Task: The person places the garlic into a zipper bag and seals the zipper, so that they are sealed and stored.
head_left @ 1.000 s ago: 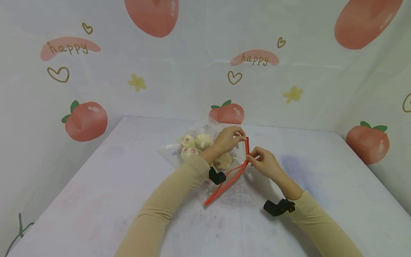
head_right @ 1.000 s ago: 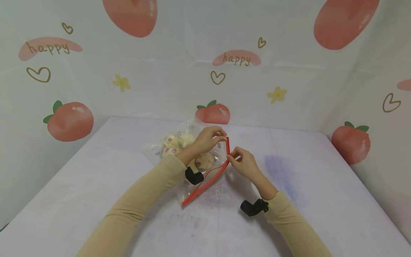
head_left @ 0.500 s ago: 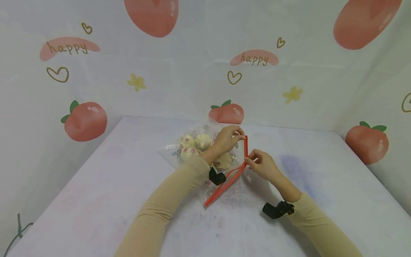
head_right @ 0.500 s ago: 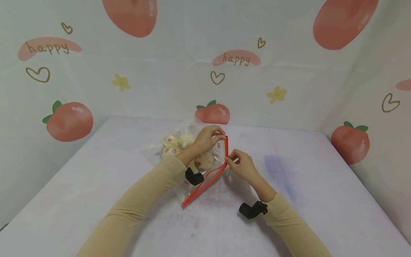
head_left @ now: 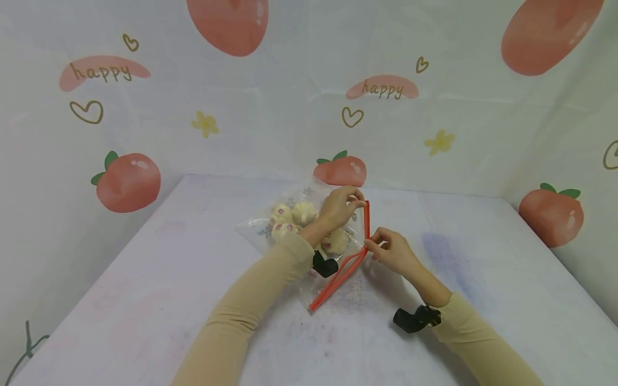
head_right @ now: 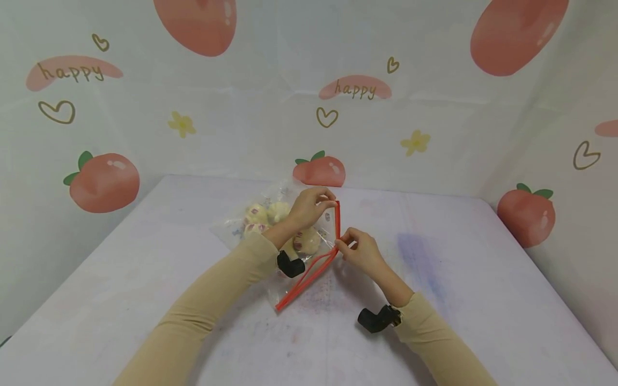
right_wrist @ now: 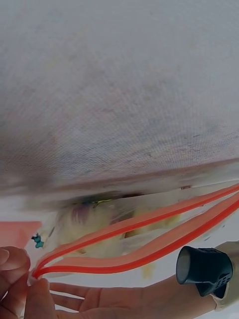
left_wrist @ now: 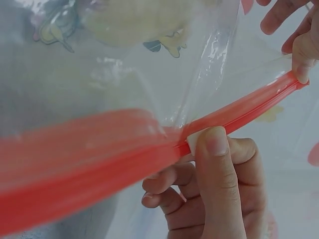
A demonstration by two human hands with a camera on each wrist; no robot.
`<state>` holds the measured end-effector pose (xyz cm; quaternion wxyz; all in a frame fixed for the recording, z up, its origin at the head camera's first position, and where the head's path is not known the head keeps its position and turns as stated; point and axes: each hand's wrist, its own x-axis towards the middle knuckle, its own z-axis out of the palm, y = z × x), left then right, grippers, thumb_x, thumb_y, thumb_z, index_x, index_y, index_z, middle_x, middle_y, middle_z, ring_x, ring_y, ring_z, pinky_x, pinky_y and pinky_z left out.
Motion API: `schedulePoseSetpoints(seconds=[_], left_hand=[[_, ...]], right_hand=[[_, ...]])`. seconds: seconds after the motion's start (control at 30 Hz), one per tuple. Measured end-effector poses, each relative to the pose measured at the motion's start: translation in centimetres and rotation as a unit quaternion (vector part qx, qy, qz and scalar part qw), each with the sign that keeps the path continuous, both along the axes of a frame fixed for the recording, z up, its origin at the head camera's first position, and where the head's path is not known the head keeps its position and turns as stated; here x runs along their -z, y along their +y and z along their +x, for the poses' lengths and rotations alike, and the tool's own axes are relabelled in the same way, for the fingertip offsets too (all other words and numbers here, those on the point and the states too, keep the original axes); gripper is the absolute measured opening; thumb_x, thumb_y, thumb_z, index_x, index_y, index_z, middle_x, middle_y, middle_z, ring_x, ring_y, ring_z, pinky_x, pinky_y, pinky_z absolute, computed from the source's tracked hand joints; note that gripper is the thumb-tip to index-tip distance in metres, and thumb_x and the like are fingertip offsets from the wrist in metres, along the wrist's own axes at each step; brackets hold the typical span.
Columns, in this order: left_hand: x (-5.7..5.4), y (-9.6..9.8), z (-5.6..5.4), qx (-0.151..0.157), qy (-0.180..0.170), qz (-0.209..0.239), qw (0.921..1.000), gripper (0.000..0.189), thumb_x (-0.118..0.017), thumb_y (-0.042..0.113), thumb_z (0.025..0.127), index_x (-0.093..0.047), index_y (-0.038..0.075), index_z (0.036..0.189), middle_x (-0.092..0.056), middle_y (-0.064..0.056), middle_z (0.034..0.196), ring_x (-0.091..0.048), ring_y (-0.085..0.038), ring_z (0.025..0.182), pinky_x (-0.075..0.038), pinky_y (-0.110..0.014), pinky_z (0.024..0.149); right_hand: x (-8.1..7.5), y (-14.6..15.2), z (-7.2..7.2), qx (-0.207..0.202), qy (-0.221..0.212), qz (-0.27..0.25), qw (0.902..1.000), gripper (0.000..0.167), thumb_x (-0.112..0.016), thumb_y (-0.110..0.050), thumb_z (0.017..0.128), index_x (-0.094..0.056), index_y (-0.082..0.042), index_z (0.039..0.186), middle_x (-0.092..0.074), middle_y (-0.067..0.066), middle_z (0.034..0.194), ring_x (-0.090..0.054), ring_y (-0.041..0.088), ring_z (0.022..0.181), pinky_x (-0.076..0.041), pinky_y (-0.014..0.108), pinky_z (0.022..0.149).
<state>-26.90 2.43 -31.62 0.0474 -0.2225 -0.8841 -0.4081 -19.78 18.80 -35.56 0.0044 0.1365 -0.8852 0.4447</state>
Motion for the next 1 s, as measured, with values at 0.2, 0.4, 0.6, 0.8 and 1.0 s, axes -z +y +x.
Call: schedulePoseSetpoints(seconds=[0.2,0.4,0.6,0.8,1.0], left_hand=[[-0.1,-0.2,-0.1,-0.002,0.009,0.004,0.9999,0.015,-0.060,0.024,0.091,-0.063,0.010,0.096,-0.066,-0.004,0.109,-0.064,-0.020,0.109,-0.052,-0.032,0.083],[-0.1,-0.5,-0.3,-0.005,0.018,0.012,0.9997,0.014,-0.061,0.024,0.090,-0.063,0.010,0.094,-0.067,-0.004,0.107,-0.065,-0.020,0.108,-0.052,-0.033,0.083],[-0.1,-0.7,-0.4,-0.010,0.009,0.018,0.9997,0.016,-0.061,0.024,0.091,-0.064,0.009,0.095,-0.066,-0.005,0.110,-0.065,-0.021,0.108,-0.052,-0.034,0.083],[-0.1,-0.9,-0.6,-0.022,0.002,0.031,0.9993,0.017,-0.060,0.025,0.091,-0.064,0.010,0.096,-0.066,-0.004,0.111,-0.065,-0.021,0.106,-0.052,-0.033,0.079],[-0.1,-1.1,-0.6,-0.037,-0.004,0.035,0.9987,0.016,-0.060,0.026,0.091,-0.064,0.012,0.095,-0.067,-0.002,0.110,-0.066,-0.020,0.104,-0.050,-0.029,0.072]], right_hand=[[0.1,-0.3,0.2,-0.001,-0.005,0.002,1.0000,0.015,-0.061,-0.009,0.090,-0.055,0.002,0.082,-0.066,0.022,0.085,-0.063,0.023,0.058,-0.046,0.021,0.050],[0.3,-0.6,0.5,-0.010,-0.009,0.000,0.9999,0.014,-0.060,-0.007,0.088,-0.054,0.003,0.080,-0.066,0.023,0.083,-0.060,0.020,0.054,-0.046,0.021,0.048],[0.6,-0.8,0.6,-0.019,-0.004,0.002,0.9998,0.015,-0.060,-0.007,0.089,-0.055,0.003,0.080,-0.065,0.021,0.081,-0.058,0.015,0.053,-0.047,0.021,0.049],[0.8,-1.2,0.9,-0.016,-0.007,0.007,0.9998,0.015,-0.061,-0.007,0.088,-0.055,0.002,0.078,-0.065,0.019,0.079,-0.057,0.013,0.052,-0.046,0.021,0.048],[1.0,-1.6,1.2,-0.018,-0.002,0.014,0.9997,0.015,-0.063,-0.007,0.087,-0.055,0.001,0.077,-0.065,0.019,0.080,-0.052,0.009,0.052,-0.044,0.020,0.047]])
